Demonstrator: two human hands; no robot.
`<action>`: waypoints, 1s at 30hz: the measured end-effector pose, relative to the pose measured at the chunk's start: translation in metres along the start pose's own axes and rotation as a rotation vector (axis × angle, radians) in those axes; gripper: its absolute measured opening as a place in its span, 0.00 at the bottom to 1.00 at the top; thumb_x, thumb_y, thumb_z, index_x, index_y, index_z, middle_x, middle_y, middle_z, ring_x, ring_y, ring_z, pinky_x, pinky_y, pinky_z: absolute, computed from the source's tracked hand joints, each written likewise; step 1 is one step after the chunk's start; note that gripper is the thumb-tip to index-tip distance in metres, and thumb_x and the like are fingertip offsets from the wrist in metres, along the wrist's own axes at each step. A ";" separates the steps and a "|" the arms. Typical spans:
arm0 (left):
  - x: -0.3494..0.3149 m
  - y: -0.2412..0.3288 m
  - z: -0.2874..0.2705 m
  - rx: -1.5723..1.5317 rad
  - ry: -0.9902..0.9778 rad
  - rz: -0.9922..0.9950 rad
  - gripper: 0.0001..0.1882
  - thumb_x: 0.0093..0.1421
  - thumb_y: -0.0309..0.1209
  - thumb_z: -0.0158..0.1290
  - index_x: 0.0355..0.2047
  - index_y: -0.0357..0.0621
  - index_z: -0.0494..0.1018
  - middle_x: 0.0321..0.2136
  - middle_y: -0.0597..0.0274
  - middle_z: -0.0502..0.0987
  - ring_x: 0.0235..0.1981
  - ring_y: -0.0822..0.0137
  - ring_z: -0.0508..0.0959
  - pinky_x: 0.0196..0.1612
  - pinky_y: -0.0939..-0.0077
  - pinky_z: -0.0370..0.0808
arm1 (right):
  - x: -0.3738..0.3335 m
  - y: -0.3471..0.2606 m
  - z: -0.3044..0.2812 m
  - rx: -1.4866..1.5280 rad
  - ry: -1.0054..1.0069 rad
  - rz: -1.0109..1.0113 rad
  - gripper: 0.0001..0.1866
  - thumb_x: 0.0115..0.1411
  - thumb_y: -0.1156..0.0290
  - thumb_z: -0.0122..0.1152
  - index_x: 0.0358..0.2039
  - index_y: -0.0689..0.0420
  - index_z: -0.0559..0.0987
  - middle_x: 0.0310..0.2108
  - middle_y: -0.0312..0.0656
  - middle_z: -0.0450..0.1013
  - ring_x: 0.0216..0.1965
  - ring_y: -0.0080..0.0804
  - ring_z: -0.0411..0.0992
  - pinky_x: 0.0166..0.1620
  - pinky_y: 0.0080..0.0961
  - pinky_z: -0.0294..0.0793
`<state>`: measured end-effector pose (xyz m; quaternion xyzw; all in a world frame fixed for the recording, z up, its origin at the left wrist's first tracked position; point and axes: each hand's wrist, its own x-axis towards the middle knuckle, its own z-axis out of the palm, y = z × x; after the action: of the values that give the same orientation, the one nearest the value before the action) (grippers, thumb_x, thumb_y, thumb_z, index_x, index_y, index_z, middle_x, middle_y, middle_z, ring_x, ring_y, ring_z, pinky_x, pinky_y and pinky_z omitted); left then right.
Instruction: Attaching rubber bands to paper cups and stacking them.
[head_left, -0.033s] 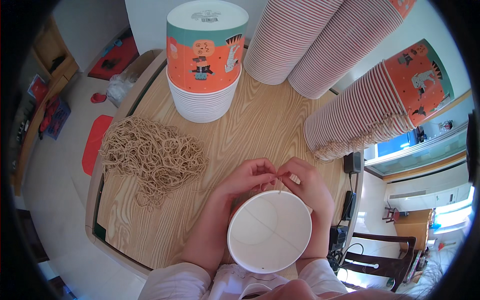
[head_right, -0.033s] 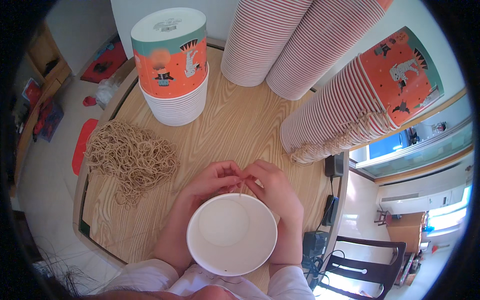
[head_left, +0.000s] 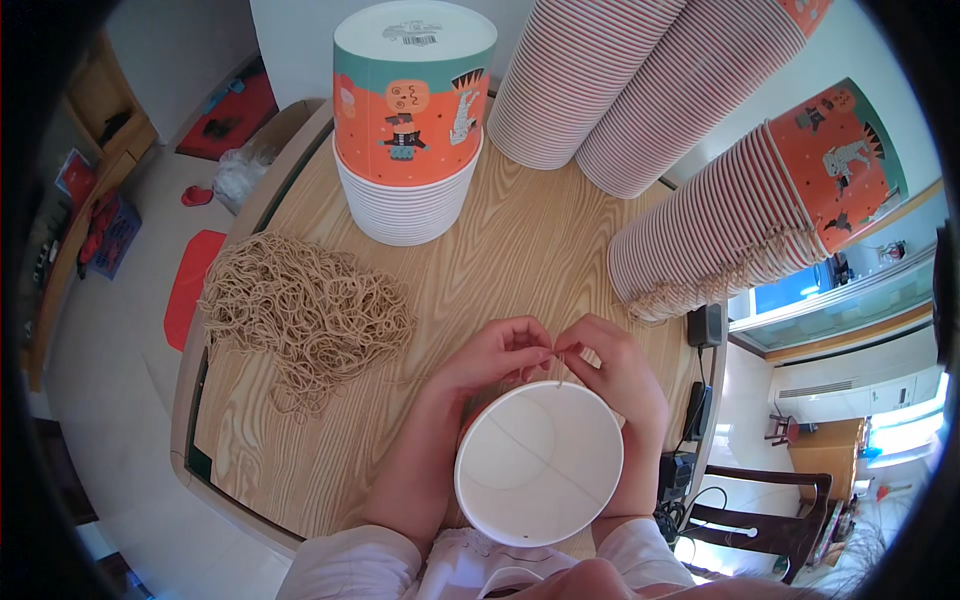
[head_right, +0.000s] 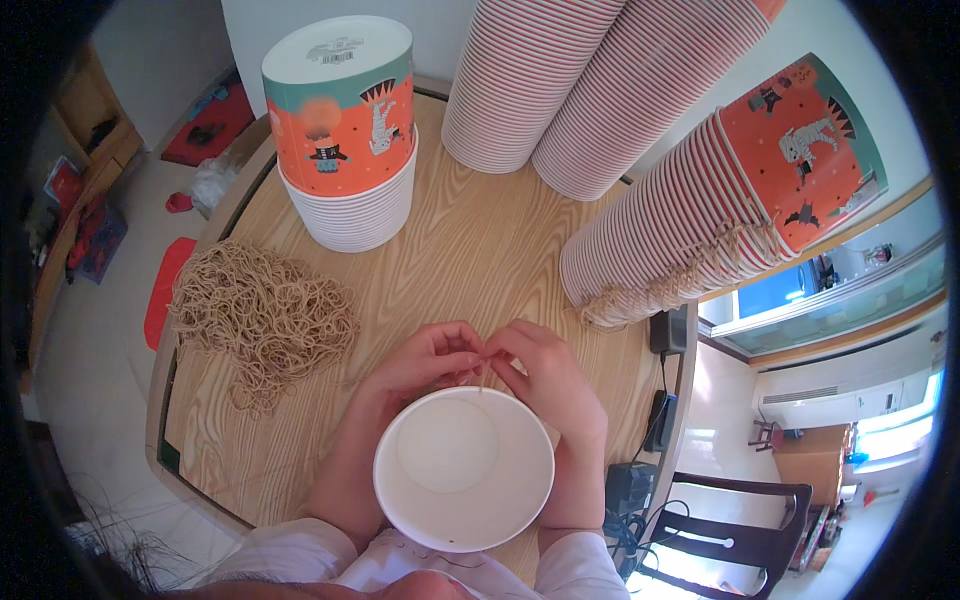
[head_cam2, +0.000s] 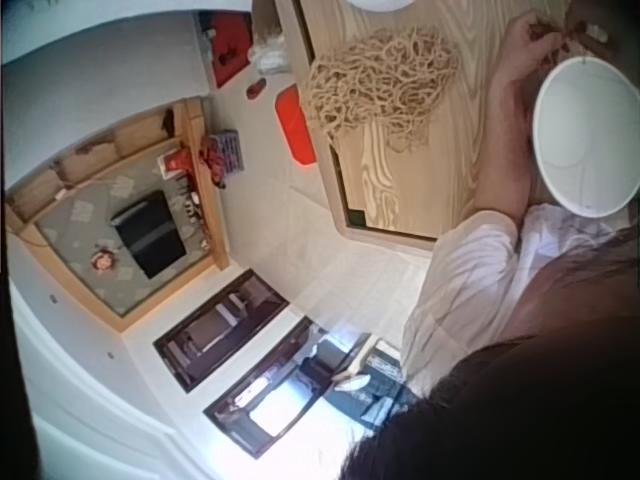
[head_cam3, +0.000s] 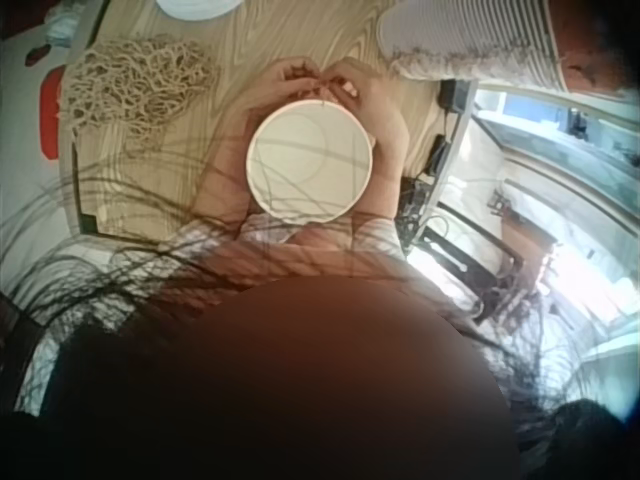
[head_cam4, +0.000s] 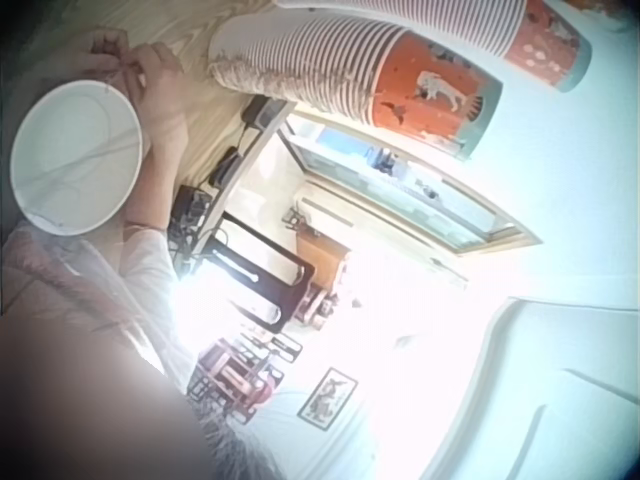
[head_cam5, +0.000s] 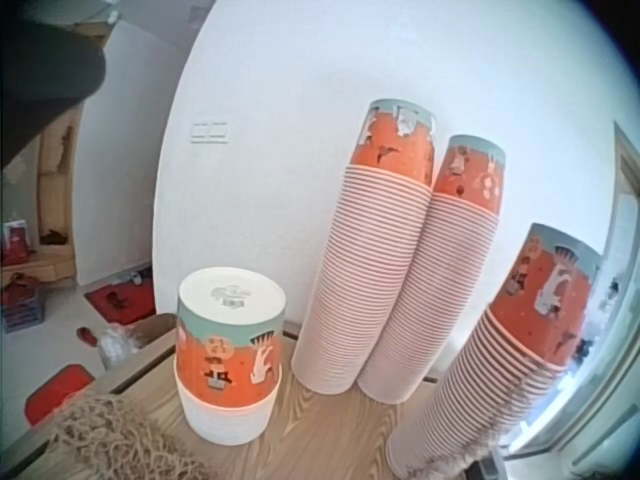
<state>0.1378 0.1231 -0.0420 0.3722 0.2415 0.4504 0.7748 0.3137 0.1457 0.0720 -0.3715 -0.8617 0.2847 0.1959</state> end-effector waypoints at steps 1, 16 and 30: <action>0.000 0.001 0.001 -0.002 -0.002 -0.005 0.08 0.60 0.26 0.53 0.40 0.40 0.72 0.28 0.67 0.77 0.22 0.81 0.71 0.23 0.88 0.65 | -0.001 0.002 0.000 0.010 0.011 0.001 0.07 0.48 0.83 0.62 0.30 0.62 0.77 0.28 0.44 0.72 0.32 0.40 0.74 0.36 0.29 0.72; -0.002 0.003 -0.004 0.077 0.043 -0.085 0.06 0.60 0.27 0.53 0.37 0.38 0.74 0.27 0.64 0.77 0.22 0.79 0.72 0.23 0.86 0.67 | -0.002 0.000 -0.003 -0.014 0.037 0.000 0.06 0.49 0.83 0.61 0.29 0.62 0.76 0.27 0.44 0.72 0.31 0.40 0.73 0.34 0.29 0.72; -0.004 0.005 -0.001 0.079 0.036 -0.053 0.07 0.59 0.26 0.55 0.37 0.39 0.74 0.29 0.66 0.78 0.27 0.79 0.75 0.29 0.86 0.70 | 0.000 0.003 0.002 0.051 -0.018 0.034 0.07 0.50 0.78 0.62 0.31 0.60 0.76 0.28 0.45 0.71 0.32 0.45 0.72 0.34 0.34 0.72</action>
<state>0.1327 0.1210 -0.0382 0.3877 0.2828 0.4268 0.7666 0.3139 0.1468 0.0686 -0.3783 -0.8494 0.3134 0.1927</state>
